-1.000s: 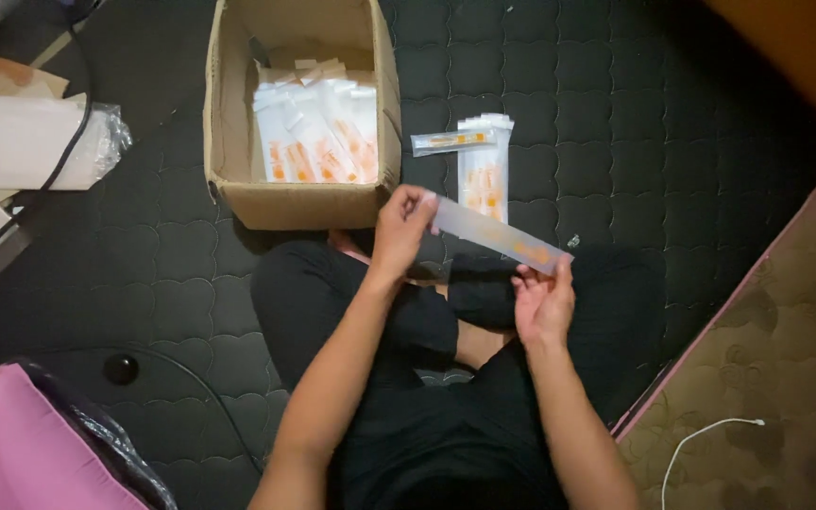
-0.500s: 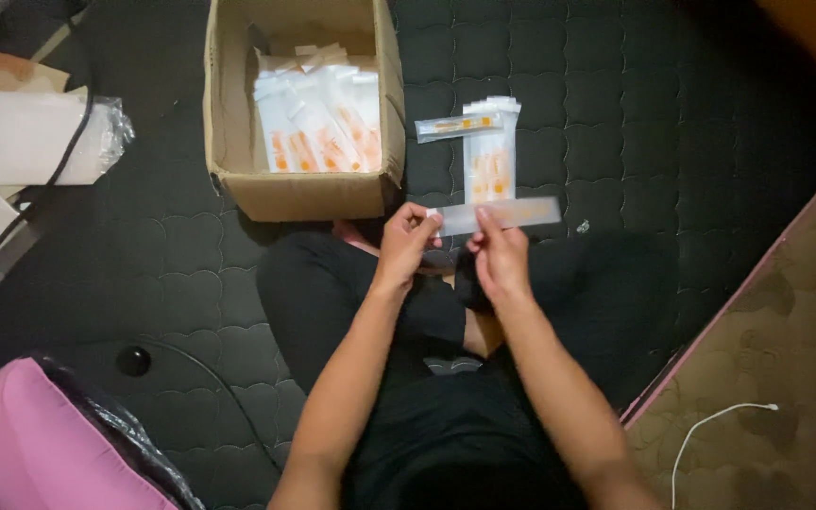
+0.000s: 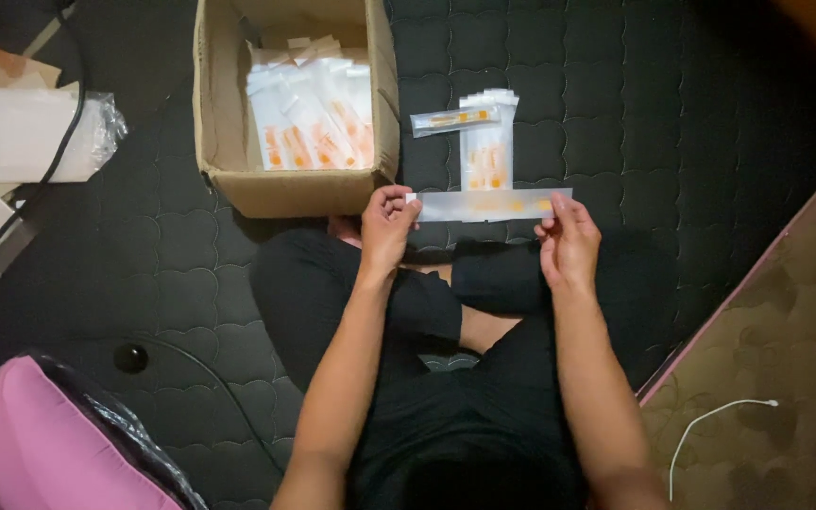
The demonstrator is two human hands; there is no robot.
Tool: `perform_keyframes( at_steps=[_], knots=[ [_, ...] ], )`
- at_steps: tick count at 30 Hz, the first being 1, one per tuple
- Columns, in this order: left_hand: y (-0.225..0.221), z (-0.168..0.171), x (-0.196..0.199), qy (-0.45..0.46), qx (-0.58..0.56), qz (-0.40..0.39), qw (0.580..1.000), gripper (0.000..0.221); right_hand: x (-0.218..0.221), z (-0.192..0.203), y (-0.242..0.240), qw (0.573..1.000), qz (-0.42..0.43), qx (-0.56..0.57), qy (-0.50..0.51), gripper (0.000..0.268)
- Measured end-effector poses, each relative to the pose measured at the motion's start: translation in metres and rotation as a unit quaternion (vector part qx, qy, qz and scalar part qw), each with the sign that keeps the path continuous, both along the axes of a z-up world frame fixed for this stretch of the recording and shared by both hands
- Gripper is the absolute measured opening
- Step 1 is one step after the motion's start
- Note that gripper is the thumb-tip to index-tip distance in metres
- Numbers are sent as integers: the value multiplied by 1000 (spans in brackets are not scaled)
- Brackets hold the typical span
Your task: The person removes strips of test packets from a cardboard box and separates them by hand. They then place the individual packets onto a mattress.
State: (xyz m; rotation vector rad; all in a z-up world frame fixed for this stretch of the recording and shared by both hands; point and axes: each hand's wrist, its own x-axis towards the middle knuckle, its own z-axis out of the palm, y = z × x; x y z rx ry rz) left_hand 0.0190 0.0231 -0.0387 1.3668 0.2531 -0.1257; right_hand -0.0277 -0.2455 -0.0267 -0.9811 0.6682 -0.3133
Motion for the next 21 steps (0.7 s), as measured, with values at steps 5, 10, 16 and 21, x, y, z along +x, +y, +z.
perform_keyframes(
  at_steps=[5,10,16,21],
  knots=[
    [-1,1,-3,1,15,1,1000,28,-1,5,4,1000,-6,1,2,9],
    [0,-8,-2,-2,11,-5,1000,29,-2,8,4,1000,0,3,-4,5],
    [0,-7,-3,-6,-1,-7,1000,30,-3,6,3,1000,6,6,-3,6],
    [0,-10,-3,-11,3,-6,1000,30,-3,13,7,1000,2,-1,-8,8]
  ],
)
